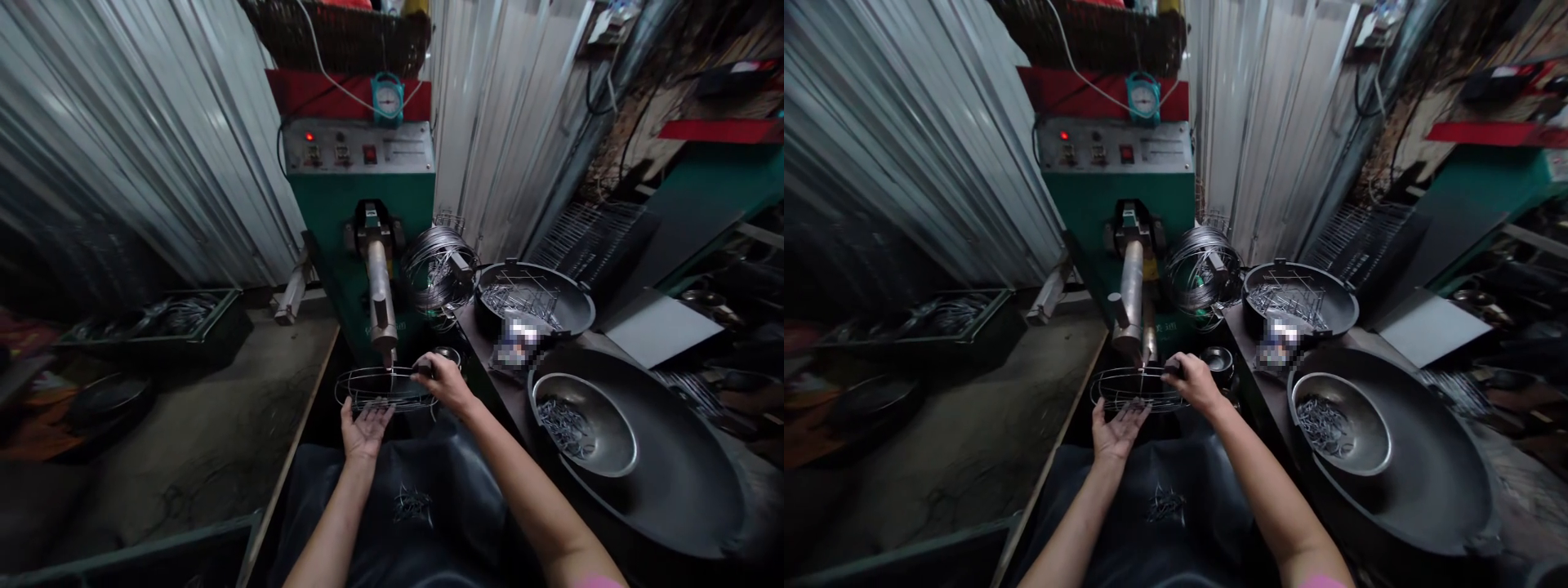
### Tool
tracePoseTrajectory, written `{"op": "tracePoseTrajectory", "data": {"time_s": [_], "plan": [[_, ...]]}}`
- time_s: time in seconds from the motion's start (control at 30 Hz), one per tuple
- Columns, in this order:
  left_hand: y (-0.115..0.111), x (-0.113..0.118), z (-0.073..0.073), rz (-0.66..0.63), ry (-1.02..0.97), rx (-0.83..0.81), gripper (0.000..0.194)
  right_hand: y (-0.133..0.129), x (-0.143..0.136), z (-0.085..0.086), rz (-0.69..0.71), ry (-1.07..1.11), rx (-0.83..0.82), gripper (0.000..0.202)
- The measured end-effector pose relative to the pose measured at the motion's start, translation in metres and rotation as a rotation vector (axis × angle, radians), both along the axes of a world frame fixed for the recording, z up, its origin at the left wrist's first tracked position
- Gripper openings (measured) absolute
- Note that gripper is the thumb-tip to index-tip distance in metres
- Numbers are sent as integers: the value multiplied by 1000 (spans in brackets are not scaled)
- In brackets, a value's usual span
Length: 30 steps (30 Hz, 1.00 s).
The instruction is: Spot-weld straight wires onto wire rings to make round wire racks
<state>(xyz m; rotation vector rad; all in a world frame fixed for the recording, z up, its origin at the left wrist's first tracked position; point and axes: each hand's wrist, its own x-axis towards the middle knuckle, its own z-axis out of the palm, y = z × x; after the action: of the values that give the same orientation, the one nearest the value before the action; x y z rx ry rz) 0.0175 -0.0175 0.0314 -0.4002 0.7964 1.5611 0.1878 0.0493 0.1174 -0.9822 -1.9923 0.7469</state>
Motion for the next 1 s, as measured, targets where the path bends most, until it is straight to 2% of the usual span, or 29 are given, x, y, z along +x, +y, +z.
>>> {"op": "tracePoseTrajectory", "data": {"time_s": [0.23,0.53,0.67,0.77,0.87,0.93,1.0], "plan": [[9,-7,-2,-56,-97,-28,57,7,-14,4,-65,-194,83,10],[11,-10,-4,-111,-64,-56,57,7,-14,2,-115,-273,104,11],[16,-12,-3,-132,-70,-51,55,5,-19,7,-104,-234,74,10],[19,-15,0,-146,-60,-58,54,-7,-17,14,-92,-35,-12,13],[16,-19,3,-189,-34,-80,59,-34,19,15,-213,243,-164,23],[10,-20,3,-222,-9,-85,67,-58,65,10,-348,343,-306,28],[4,-21,3,-252,29,-55,77,-88,125,1,-514,412,-456,31]]}}
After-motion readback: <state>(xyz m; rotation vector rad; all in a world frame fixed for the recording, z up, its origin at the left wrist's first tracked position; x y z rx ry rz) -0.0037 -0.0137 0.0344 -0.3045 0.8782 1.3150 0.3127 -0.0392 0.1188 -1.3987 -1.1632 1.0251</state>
